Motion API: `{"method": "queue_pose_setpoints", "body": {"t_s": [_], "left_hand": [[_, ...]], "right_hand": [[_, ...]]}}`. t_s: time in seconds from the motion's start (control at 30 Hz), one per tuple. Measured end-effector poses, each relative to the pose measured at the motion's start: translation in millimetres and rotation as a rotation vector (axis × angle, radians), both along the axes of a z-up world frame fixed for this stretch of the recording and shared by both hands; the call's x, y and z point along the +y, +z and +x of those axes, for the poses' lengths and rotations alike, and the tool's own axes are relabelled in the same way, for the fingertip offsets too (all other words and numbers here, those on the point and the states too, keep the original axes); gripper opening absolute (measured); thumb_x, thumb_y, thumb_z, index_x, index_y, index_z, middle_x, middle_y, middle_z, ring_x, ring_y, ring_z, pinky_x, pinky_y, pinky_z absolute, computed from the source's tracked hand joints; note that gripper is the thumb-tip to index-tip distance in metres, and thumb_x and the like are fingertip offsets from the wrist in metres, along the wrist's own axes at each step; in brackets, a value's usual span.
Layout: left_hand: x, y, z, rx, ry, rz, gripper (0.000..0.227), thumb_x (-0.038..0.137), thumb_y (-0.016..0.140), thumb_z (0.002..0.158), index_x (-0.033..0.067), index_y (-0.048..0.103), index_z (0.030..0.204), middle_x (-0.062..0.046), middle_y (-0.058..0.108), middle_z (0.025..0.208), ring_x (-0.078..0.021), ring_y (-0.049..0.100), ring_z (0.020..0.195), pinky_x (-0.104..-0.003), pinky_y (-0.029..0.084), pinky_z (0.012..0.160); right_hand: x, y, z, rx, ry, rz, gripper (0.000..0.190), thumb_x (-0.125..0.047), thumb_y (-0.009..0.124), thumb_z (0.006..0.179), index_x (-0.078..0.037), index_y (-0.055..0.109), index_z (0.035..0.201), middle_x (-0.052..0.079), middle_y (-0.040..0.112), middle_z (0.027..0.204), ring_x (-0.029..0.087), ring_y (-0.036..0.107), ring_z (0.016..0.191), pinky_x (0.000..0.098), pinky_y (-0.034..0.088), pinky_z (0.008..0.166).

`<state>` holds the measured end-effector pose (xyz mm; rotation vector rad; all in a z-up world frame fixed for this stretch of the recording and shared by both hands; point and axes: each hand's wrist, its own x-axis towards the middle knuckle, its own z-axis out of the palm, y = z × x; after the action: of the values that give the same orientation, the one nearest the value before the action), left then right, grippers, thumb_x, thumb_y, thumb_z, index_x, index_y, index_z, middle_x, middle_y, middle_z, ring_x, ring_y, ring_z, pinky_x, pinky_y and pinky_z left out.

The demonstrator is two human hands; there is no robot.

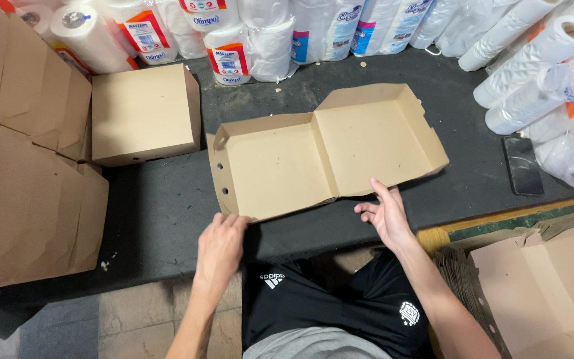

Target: The person assembles cardboard boxes by folding the pre-cut flaps and stacking the finished boxes on a table.

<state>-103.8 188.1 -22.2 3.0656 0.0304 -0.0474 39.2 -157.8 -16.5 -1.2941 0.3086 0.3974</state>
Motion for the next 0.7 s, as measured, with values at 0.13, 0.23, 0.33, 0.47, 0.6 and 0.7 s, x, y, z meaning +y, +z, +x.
{"method": "queue_pose_setpoints", "body": {"t_s": [0.13, 0.23, 0.33, 0.47, 0.6, 0.7], "left_hand": [[-53.5, 38.7, -15.6, 0.0, -0.212, -0.004, 0.047, -0.006, 0.072, 0.084, 0.0102, 0.067, 0.128, -0.009, 0.074, 0.11, -0.0216, 0.054, 0.084, -0.039, 0.045, 0.071], [-86.3, 45.3, -12.3, -0.101, -0.403, -0.026, 0.031, 0.003, 0.067, 0.082, 0.0161, 0.064, 0.109, -0.002, 0.073, 0.09, -0.0282, 0.052, 0.093, -0.041, 0.04, 0.077], [-110.0, 48.6, 2.4, -0.187, -0.523, -0.175, 0.042, -0.007, 0.068, 0.077, 0.013, 0.067, 0.114, 0.0, 0.07, 0.092, -0.0287, 0.051, 0.094, -0.041, 0.037, 0.076], [-140.0, 47.9, 27.3, -0.326, -0.495, -0.309, 0.018, 0.018, 0.063, 0.092, 0.0202, 0.067, 0.11, 0.0, 0.068, 0.097, -0.0231, 0.053, 0.102, -0.037, 0.041, 0.093], [-161.4, 29.6, 51.2, -0.201, -0.52, -0.382, 0.034, 0.002, 0.066, 0.088, 0.0166, 0.054, 0.117, 0.001, 0.061, 0.102, -0.0231, 0.061, 0.096, -0.035, 0.047, 0.084], [-169.6, 31.4, 62.3, -0.138, -0.462, -0.496, 0.03, 0.005, 0.065, 0.091, 0.0146, 0.05, 0.116, -0.002, 0.061, 0.095, -0.0249, 0.067, 0.091, -0.036, 0.051, 0.082]], "right_hand": [[23.7, 81.0, 13.5, -0.184, -0.056, -0.206, 0.053, -0.024, 0.063, 0.098, -0.006, 0.044, 0.143, 0.016, 0.067, 0.114, 0.024, 0.066, 0.082, 0.0292, 0.053, 0.057], [30.1, 100.6, 20.7, -0.387, -0.004, -0.331, 0.054, -0.028, 0.059, 0.099, -0.005, 0.051, 0.148, 0.009, 0.067, 0.134, 0.014, 0.066, 0.103, 0.0274, 0.058, 0.084], [29.1, 101.8, 13.8, -0.523, 0.043, -0.469, 0.076, -0.038, 0.063, 0.093, -0.005, 0.035, 0.157, 0.014, 0.044, 0.159, 0.018, 0.066, 0.107, 0.0313, 0.054, 0.093], [22.6, 88.5, -23.8, -0.849, 0.202, -0.582, 0.039, -0.007, 0.072, 0.094, 0.0, 0.062, 0.131, 0.016, 0.056, 0.126, 0.026, 0.068, 0.091, 0.0309, 0.058, 0.069], [6.4, 79.8, -59.4, -0.831, 0.405, -0.85, 0.027, -0.028, 0.062, 0.099, -0.017, 0.072, 0.122, 0.003, 0.054, 0.072, 0.019, 0.055, 0.064, 0.0326, 0.052, 0.062], [-10.9, 60.2, -73.7, -0.917, 0.304, -0.954, 0.021, -0.024, 0.06, 0.101, -0.016, 0.071, 0.118, 0.001, 0.059, 0.082, 0.021, 0.059, 0.076, 0.0333, 0.054, 0.071]]}}
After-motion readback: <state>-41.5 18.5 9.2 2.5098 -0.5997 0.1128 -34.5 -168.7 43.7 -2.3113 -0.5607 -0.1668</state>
